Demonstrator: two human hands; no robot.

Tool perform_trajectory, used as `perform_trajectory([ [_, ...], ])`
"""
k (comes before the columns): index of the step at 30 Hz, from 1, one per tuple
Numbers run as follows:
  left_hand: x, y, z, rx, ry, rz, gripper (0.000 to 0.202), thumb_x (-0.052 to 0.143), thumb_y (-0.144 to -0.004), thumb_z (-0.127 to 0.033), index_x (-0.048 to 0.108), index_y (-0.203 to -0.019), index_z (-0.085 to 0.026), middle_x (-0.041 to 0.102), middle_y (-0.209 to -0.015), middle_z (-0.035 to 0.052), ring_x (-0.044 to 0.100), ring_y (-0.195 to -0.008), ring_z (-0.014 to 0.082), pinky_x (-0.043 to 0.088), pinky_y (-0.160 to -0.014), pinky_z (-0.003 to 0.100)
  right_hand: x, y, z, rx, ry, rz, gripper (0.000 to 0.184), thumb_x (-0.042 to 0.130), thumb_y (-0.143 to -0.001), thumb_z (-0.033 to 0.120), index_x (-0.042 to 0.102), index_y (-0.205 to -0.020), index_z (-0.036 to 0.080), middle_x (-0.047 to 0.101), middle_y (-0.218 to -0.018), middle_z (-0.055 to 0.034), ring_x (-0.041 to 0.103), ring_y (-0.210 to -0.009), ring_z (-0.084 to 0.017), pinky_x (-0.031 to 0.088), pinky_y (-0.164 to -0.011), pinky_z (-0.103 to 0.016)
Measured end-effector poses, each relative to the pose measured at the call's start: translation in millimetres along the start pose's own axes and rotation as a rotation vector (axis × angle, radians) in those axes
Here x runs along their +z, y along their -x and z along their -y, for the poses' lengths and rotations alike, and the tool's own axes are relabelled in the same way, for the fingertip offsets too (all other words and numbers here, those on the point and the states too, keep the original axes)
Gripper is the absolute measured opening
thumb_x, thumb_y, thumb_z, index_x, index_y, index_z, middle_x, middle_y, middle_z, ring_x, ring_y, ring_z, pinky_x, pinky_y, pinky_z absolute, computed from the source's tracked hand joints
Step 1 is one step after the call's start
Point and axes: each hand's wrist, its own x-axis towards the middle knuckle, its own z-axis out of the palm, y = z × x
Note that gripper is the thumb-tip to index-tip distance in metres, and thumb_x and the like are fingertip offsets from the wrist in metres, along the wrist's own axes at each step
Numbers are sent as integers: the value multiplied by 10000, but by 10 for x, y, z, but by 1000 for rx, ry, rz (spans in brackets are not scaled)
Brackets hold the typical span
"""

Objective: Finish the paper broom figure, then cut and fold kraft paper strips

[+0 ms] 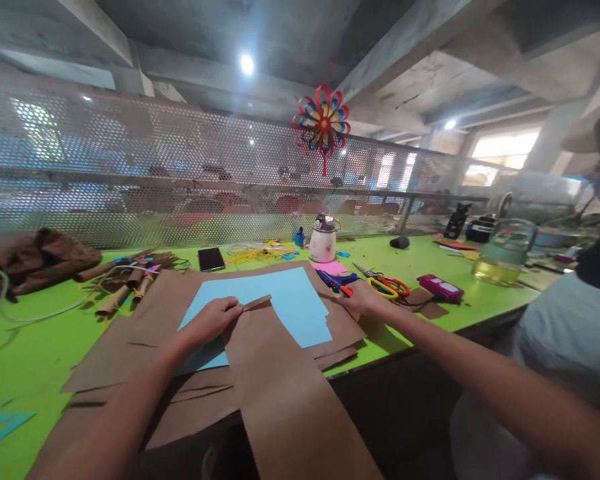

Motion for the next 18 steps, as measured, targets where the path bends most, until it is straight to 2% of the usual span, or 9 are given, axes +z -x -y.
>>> perform_trajectory([
  [3, 9, 4, -6, -4, 15, 7, 386, 297, -769, -513, 461, -651, -184, 508, -676, 27, 487, -685, 191, 351, -635, 293, -90, 7, -228, 19, 69, -52, 279, 522, -778, 400, 644, -676, 171, 634, -642, -38, 559, -613, -156, 316, -516, -223],
  [7, 23, 12, -32, 10, 10, 7, 372, 317, -766, -502, 465, -641, -185, 533, -698, 37, 491, -698, 190, 362, -646, 289, -338, -109, -742, 154, 179, -110, 293, 479, -804, 348, 669, -793, 125, 667, -744, -115, 589, -668, -195, 317, -525, -245],
  [9, 30, 19, -41, 22, 6, -12, 368, 323, -767, -491, 477, -639, -183, 548, -720, 45, 496, -712, 193, 369, -668, 294, -426, -190, -994, 207, 228, -105, 305, 511, -781, 351, 670, -822, 94, 669, -809, -163, 597, -711, -224, 325, -533, -257],
  [11, 38, 25, -41, 33, 22, -30, 364, 337, -764, -477, 514, -659, -177, 570, -751, 56, 505, -731, 200, 377, -693, 302, -447, -250, -1181, 225, 255, -65, 296, 556, -747, 352, 676, -809, 88, 670, -814, -176, 601, -719, -234, 335, -541, -261],
  [14, 46, 28, -33, 39, 52, -34, 361, 354, -752, -464, 555, -686, -172, 594, -778, 66, 520, -749, 209, 389, -715, 309, -375, -299, -1315, 196, 253, 1, 273, 610, -702, 342, 686, -835, 116, 681, -818, -145, 609, -724, -219, 351, -562, -252],
  [18, 37, 31, -45, 38, 35, -15, 372, 341, -758, -471, 550, -694, -170, 593, -791, 72, 531, -771, 215, 395, -733, 315, -281, -342, -1312, 156, 233, 29, 289, 643, -661, 297, 685, -907, 151, 685, -868, -123, 609, -752, -215, 358, -573, -253],
])
